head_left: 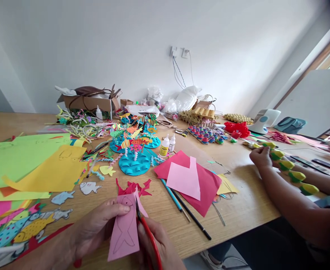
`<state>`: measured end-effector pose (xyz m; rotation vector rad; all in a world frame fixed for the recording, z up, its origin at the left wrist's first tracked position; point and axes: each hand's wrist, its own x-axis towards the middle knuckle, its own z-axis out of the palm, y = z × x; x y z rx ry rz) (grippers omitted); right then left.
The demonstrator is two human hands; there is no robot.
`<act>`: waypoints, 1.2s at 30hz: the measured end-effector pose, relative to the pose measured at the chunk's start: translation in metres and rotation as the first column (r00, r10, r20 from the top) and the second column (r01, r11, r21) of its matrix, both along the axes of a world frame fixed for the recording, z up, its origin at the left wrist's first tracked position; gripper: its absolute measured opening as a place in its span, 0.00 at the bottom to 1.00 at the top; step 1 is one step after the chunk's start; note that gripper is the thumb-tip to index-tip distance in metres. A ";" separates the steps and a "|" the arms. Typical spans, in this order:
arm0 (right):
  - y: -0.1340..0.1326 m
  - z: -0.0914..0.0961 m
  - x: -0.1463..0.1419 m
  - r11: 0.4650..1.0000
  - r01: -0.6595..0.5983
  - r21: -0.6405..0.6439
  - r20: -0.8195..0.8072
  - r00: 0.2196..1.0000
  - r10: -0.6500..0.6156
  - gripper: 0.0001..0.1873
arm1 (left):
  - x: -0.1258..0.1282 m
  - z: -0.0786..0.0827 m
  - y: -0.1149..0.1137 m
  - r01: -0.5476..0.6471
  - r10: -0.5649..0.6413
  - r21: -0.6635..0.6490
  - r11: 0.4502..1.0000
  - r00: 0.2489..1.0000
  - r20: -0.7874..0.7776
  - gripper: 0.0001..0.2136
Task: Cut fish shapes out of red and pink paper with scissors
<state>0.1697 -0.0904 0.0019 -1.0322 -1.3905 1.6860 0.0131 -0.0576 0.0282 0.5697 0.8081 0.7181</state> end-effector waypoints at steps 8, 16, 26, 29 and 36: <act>0.001 -0.002 0.001 1.000 0.003 -0.015 -0.089 0.996 -0.004 0.29 | 0.000 -0.001 0.001 0.015 -0.016 -0.061 0.998 1.000 -0.022 0.05; 0.004 0.001 0.001 0.998 0.024 -0.062 -0.093 0.995 -0.030 0.31 | 0.000 -0.002 0.004 0.084 -0.062 0.203 0.975 0.992 -0.112 0.06; 0.003 -0.014 0.003 0.989 -0.060 -0.137 -0.305 0.952 0.015 0.26 | 0.001 -0.003 0.008 0.002 -0.004 0.146 0.989 1.000 0.012 0.15; 0.001 -0.012 0.004 0.986 -0.092 -0.140 -0.342 0.939 0.039 0.26 | 0.006 -0.002 0.008 -0.053 0.053 0.165 0.985 0.999 0.002 0.09; 0.005 -0.011 0.003 0.991 -0.099 -0.094 -0.404 0.913 0.053 0.26 | 0.009 -0.004 0.005 -0.058 0.060 0.157 0.986 0.998 -0.006 0.04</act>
